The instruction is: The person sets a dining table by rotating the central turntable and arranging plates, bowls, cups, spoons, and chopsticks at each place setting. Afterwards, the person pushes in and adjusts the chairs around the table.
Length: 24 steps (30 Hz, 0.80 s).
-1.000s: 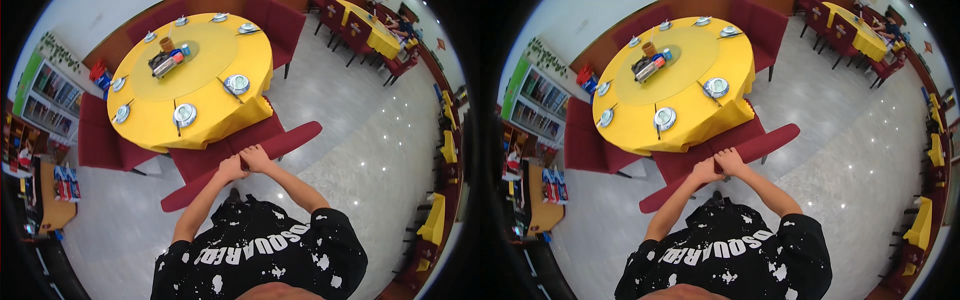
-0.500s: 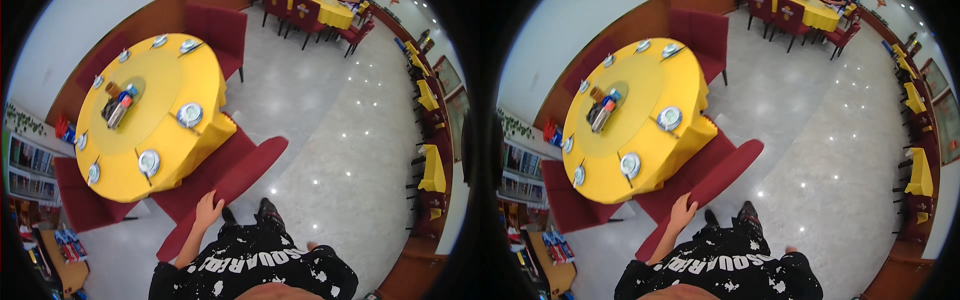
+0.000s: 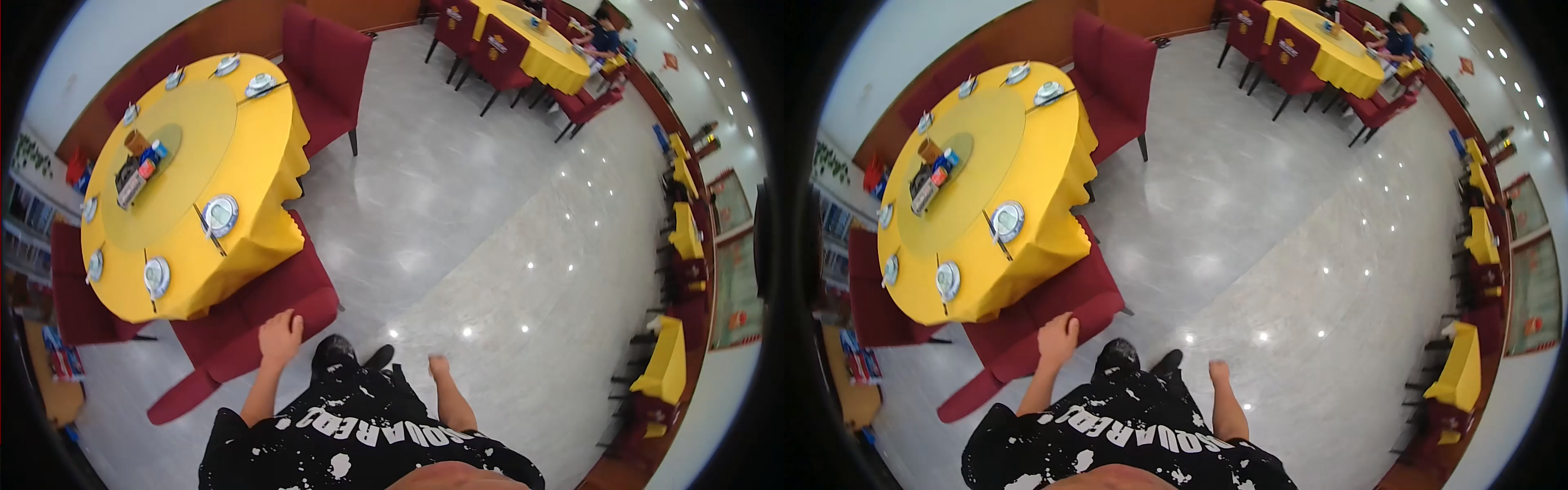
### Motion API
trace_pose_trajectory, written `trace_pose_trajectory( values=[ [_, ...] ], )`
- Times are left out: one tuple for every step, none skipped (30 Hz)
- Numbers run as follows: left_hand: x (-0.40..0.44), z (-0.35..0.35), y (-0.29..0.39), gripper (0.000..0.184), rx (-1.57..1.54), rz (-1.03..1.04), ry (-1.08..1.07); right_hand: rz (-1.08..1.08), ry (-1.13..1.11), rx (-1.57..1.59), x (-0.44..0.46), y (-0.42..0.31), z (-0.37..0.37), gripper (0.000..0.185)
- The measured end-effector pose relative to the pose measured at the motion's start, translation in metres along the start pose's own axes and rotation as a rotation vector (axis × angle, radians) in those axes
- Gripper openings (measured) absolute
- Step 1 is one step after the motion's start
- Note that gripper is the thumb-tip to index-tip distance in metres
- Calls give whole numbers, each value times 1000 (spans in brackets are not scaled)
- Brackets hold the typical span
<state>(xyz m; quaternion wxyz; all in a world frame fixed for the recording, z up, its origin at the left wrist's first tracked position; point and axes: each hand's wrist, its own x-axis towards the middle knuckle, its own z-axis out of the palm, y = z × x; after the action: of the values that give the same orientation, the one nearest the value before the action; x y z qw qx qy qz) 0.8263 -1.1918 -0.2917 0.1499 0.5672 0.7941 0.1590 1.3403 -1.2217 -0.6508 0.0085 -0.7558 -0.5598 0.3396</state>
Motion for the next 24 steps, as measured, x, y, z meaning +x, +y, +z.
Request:
trace_pose_trajectory(
  values=[
    [4, -2, 12, 40, -20, -37, 32, 59, 66, 231, 42, -35, -37, 32],
    [6, -6, 20, 38, -51, -66, 63, 12, 117, 270, 101, -41, -44, 30],
    [13, -10, 25, 37, -56, -90, 79, -38, 167, 308, 162, -41, -47, 29],
    [20, -14, 31, 36, -60, -114, 95, -10, 148, 416, 186, -76, -79, 28],
    [24, -15, 34, 36, -43, -137, 92, 33, 88, 506, 202, -112, -112, 28],
    [28, -14, 38, 33, -35, -156, 106, 50, 37, 563, 219, -141, -137, 28],
    [31, -13, 39, 31, -30, -189, 125, 56, -3, 586, 238, -165, -156, 29],
    [35, -11, 41, 29, -36, -242, 135, 61, -38, 579, 254, -180, -171, 31],
    [38, -9, 43, 27, -45, -312, 135, 46, -82, 514, 282, -180, -175, 30],
    [46, -7, 41, 27, -68, -418, 120, 40, -136, 487, 289, -194, -194, 28],
    [54, -6, 39, 28, -89, -525, 105, 23, -183, 456, 295, -199, -204, 27],
    [60, -5, 37, 31, -135, -673, 81, 5, -230, 425, 300, -206, -216, 26],
    [85, -4, 37, 35, -119, -809, 48, 74, -277, 414, 310, -207, -226, 25],
    [110, -2, 37, 39, -102, -945, 10, 143, -324, 400, 323, -205, -233, 24],
    [129, 17, 32, 43, -34, -994, -103, 87, -421, 230, 327, -193, -241, 23],
    [148, 35, 27, 47, 35, -1032, -223, 15, -511, 63, 334, -176, -246, 23],
    [182, 74, 9, 49, 75, -981, -367, -200, -564, -187, 353, -168, -252, 22],
    [221, 107, 5, 48, 93, -900, -483, -429, -567, -424, 372, -159, -257, 22],
    [271, 142, 17, 48, 82, -709, -600, -432, -595, -479, 389, -157, -273, 21],
    [327, 176, 39, 48, 57, -501, -672, -437, -623, -534, 406, -155, -289, 20],
    [386, 199, 70, 49, 28, -318, -693, -231, -642, -361, 420, -168, -300, 19],
    [451, 210, 118, 50, -29, -173, -647, -31, -624, -182, 434, -181, -312, 18],
    [513, 204, 176, 52, -129, -83, -586, 171, -576, 16, 456, -191, -316, 18],
    [570, 202, 223, 53, -135, 57, -525, 361, -488, 221, 479, -202, -321, 17]
  ],
)
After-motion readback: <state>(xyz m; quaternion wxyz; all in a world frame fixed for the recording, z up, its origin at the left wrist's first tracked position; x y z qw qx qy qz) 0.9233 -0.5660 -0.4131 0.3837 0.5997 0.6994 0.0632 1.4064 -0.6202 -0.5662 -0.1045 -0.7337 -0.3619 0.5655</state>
